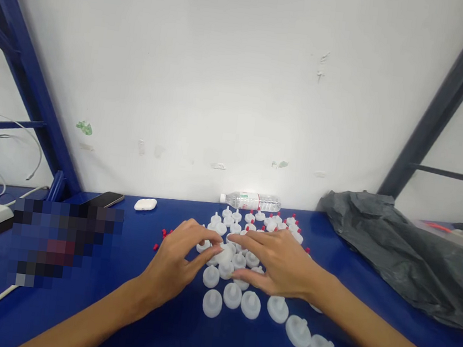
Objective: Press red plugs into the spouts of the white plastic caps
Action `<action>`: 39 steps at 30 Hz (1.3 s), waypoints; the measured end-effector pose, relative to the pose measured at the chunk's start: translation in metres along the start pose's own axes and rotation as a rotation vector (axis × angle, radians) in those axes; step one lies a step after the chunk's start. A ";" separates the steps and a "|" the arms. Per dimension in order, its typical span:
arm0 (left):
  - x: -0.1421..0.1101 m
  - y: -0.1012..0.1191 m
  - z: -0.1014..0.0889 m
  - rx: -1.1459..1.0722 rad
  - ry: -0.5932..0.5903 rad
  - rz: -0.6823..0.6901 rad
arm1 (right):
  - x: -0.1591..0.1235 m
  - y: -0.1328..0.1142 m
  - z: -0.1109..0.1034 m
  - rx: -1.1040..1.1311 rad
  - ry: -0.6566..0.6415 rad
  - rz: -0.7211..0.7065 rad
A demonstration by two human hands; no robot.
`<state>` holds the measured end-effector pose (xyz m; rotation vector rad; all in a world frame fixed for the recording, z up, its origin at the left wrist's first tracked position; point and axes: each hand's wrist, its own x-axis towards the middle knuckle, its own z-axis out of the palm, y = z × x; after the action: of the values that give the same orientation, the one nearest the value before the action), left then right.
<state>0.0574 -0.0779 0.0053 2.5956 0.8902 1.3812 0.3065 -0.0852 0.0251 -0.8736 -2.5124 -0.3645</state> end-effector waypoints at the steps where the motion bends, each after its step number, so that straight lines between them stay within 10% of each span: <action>1: -0.001 0.003 0.002 -0.014 0.007 0.019 | 0.001 -0.004 0.001 0.001 0.010 -0.012; 7: 0.004 0.003 -0.004 0.007 -0.041 0.081 | 0.001 -0.009 0.004 -0.013 0.025 0.006; 12: 0.021 -0.021 -0.034 0.332 -0.452 -0.140 | 0.000 0.003 0.003 -0.036 0.036 0.122; 22: 0.024 -0.031 -0.063 0.285 -0.711 -0.340 | -0.001 0.007 0.008 -0.012 -0.027 0.069; 39: 0.026 -0.012 -0.047 0.218 -0.518 -0.259 | -0.002 0.002 0.008 0.023 -0.049 0.059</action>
<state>0.0268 -0.0639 0.0489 2.6589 1.2690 0.5326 0.3071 -0.0817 0.0173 -0.9563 -2.5240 -0.2978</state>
